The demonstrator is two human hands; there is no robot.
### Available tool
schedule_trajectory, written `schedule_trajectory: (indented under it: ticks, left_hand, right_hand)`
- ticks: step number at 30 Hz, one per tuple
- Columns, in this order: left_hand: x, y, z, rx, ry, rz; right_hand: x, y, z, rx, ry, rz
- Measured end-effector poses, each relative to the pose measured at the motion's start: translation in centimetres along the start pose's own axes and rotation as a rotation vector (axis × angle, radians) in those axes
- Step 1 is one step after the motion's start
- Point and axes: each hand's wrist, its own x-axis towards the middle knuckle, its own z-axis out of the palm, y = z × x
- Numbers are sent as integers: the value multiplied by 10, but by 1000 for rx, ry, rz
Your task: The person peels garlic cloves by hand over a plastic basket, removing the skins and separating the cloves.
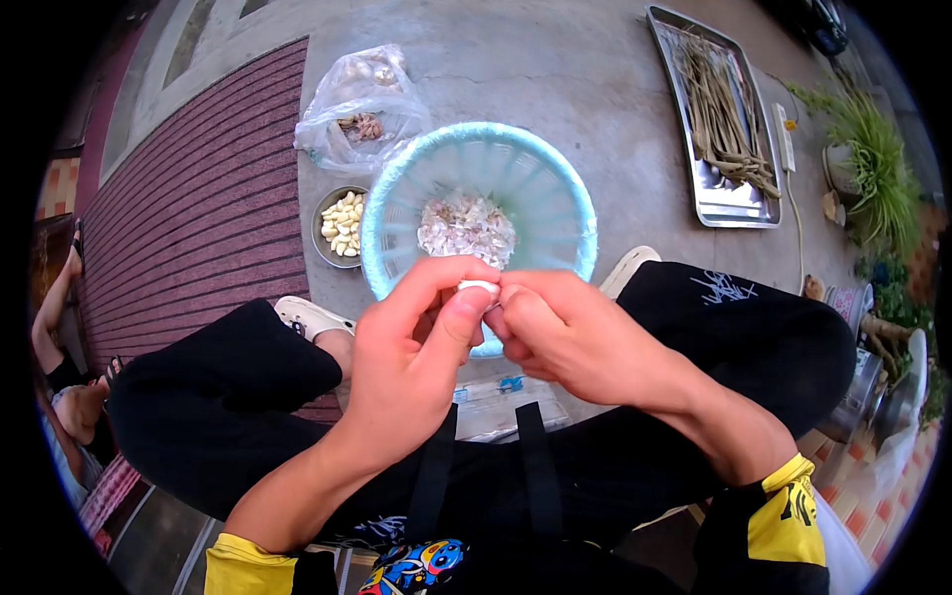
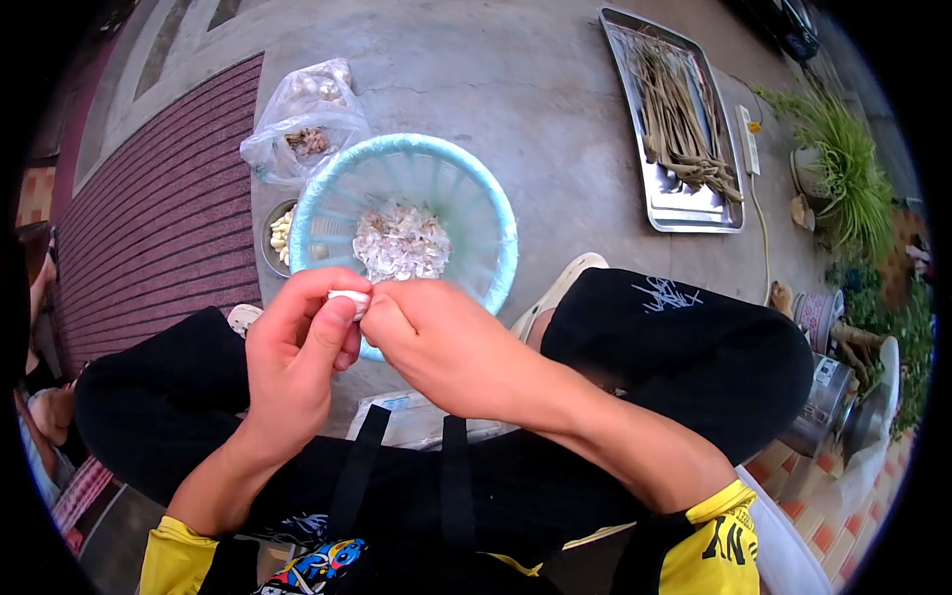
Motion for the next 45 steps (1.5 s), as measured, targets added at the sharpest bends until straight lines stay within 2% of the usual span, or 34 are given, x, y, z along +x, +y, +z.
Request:
schedule_trajectory:
  ticks: [5, 7, 9, 11, 19, 21, 23, 25, 26, 27, 30, 32, 33, 38, 39, 41, 43, 45]
  left_hand:
    - [-3, -3, 4, -37, 50, -18]
    - [-3, -9, 7, -23, 89, -27]
    - [-3, -10, 8, -21, 92, 4]
    - [-5, -13, 8, 31, 120, -17]
    - [-2, -19, 9, -215, 46, 52]
    - [5, -18, 6, -454, -9, -79]
    - [12, -15, 4, -472, -23, -71]
    - [12, -10, 1, -550, -33, -159]
    - [14, -12, 1, -505, -23, -160]
    - [16, -11, -1, -503, -30, -144]
    - [15, -7, -5, -471, -59, -213]
    - [20, 5, -5, -618, -38, -312]
    - [23, 5, -7, -633, -20, -334]
    - [24, 6, -12, -807, -8, -355]
    - [23, 7, -12, -814, -4, -370]
    - [22, 10, -14, -828, -10, -369]
    - [22, 9, -16, -827, -9, -383]
    - [22, 6, -19, -859, -60, -340]
  right_hand:
    - [0, 2, 7, 187, -20, 100]
    - [1, 3, 9, 355, -30, 263]
    - [1, -3, 12, 394, 17, 244]
    - [1, -8, 11, 555, -24, 404]
    - [2, -6, -1, 824, -81, 437]
    - [2, -11, -7, 735, -67, 391]
    - [4, -12, -13, 645, -39, 336]
    - [7, -4, -14, 387, 23, 267]
    - [6, -1, -12, 187, 14, 52]
    - [5, 1, -9, 134, 26, -18]
    - [8, 7, -8, 138, 4, 5]
    - [11, 8, -9, 270, 111, 174]
    - [11, 6, -10, 152, 152, 40]
    - [10, -3, -14, -520, 267, 62]
    - [9, 3, -12, -516, 261, 77]
    - [10, 10, -11, -442, 347, -174]
    - [8, 2, -13, -448, 313, -180]
    - [3, -24, -10, -361, 348, -42]
